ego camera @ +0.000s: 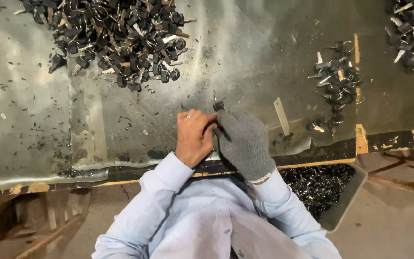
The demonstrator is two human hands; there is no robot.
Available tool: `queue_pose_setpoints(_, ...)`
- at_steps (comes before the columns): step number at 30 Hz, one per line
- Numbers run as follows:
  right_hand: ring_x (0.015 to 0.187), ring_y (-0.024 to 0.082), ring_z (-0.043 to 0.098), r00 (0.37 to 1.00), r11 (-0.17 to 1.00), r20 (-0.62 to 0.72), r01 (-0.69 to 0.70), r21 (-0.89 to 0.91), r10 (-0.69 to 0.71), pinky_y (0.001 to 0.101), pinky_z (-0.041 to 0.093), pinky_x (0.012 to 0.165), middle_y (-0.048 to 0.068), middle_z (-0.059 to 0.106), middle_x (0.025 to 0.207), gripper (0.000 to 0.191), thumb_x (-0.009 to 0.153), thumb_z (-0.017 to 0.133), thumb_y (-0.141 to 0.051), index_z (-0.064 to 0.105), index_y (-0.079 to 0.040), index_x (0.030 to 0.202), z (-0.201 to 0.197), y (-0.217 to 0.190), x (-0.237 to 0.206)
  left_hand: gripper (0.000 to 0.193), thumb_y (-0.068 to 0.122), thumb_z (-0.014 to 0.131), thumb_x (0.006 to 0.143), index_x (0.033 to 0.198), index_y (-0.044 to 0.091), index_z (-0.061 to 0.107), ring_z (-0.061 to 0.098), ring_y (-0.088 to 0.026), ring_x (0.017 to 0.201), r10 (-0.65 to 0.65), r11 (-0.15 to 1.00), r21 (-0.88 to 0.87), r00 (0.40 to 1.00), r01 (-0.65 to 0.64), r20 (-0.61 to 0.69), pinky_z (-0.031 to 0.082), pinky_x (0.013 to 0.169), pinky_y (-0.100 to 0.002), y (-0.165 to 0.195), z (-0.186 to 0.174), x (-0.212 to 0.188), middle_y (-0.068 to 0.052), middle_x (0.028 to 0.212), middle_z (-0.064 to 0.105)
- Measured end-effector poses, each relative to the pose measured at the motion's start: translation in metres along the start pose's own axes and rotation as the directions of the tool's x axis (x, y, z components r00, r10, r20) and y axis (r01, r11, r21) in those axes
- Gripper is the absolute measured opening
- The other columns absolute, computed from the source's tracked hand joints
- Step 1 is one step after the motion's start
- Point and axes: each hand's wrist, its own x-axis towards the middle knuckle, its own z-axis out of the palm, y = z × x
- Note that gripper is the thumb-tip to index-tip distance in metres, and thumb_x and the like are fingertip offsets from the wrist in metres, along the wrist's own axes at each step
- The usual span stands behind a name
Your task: The person repeatedly picks up keys from a pile on a metal table, uses pliers to trim or adjust the key head, and places the finished keys into a separate pile. The process is repeated for multiple keys throughout the clip.
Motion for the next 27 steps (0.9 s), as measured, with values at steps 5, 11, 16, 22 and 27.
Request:
queue_pose_setpoints(5, 0.095, 0.034, 0.069, 0.978, 0.98, -0.178, 0.134, 0.146, -0.107, 0.0436, 0.054, 0.082, 0.013, 0.072, 0.106, 0.031, 0.082, 0.075, -0.012, 0.072, -0.007, 0.113, -0.003, 0.009, -0.021, 0.036, -0.001, 0.067, 0.081, 0.117, 0.006, 0.068, 0.058, -0.031, 0.092, -0.068, 0.953, 0.295, 0.997, 0.074, -0.029, 0.037, 0.085, -0.043, 0.007, -0.004, -0.004, -0.011, 0.095, 0.062)
queue_pose_setpoints(11, 0.092, 0.034, 0.069, 0.972, 0.971, -0.178, 0.184, 0.153, -0.156, 0.0435, 0.054, 0.08, 0.014, 0.072, 0.103, 0.033, 0.079, 0.08, -0.012, 0.071, -0.004, 0.11, 0.002, 0.01, -0.037, 0.043, 0.004, 0.071, 0.092, 0.133, 0.003, 0.058, 0.059, -0.029, 0.092, -0.079, 0.97, 0.23, 0.997, 0.082, -0.026, 0.039, 0.09, -0.043, 0.0, -0.01, -0.019, -0.008, 0.095, 0.065)
queue_pose_setpoints(16, 0.094, 0.033, 0.069, 0.963, 0.959, -0.194, 0.22, 0.178, -0.185, 0.0435, 0.054, 0.083, 0.013, 0.073, 0.106, 0.031, 0.082, 0.078, -0.008, 0.071, -0.006, 0.112, 0.011, 0.007, -0.028, 0.06, 0.0, 0.071, 0.091, 0.145, -0.003, 0.045, 0.059, -0.029, 0.088, 0.011, 0.984, 0.177, 1.0, -0.013, 0.015, 0.042, 0.091, -0.045, 0.001, -0.009, -0.034, -0.008, 0.095, 0.064)
queue_pose_setpoints(22, 0.094, 0.036, 0.07, 0.997, 0.962, -0.028, 0.08, 0.261, -0.076, 0.0425, 0.055, 0.082, 0.015, 0.072, 0.104, 0.032, 0.085, 0.076, -0.01, 0.073, -0.005, 0.116, 0.004, -0.005, -0.016, 0.062, -0.001, 0.072, 0.09, 0.146, -0.005, 0.044, 0.059, -0.031, 0.086, 0.057, 0.971, 0.226, 0.994, -0.078, 0.098, 0.045, 0.09, -0.044, 0.003, -0.012, -0.035, -0.013, 0.097, 0.063)
queue_pose_setpoints(27, 0.101, 0.027, 0.075, 0.972, 0.836, 0.202, -0.008, 0.548, -0.123, 0.0358, 0.057, 0.087, 0.016, 0.075, 0.115, 0.031, 0.086, 0.073, -0.013, 0.074, -0.003, 0.116, -0.027, 0.017, 0.001, 0.073, 0.005, 0.076, 0.083, 0.146, -0.005, 0.041, 0.06, -0.03, 0.086, -0.005, 0.997, 0.077, 0.993, -0.004, 0.118, 0.043, 0.089, -0.046, 0.026, -0.022, -0.037, -0.009, 0.095, 0.065)
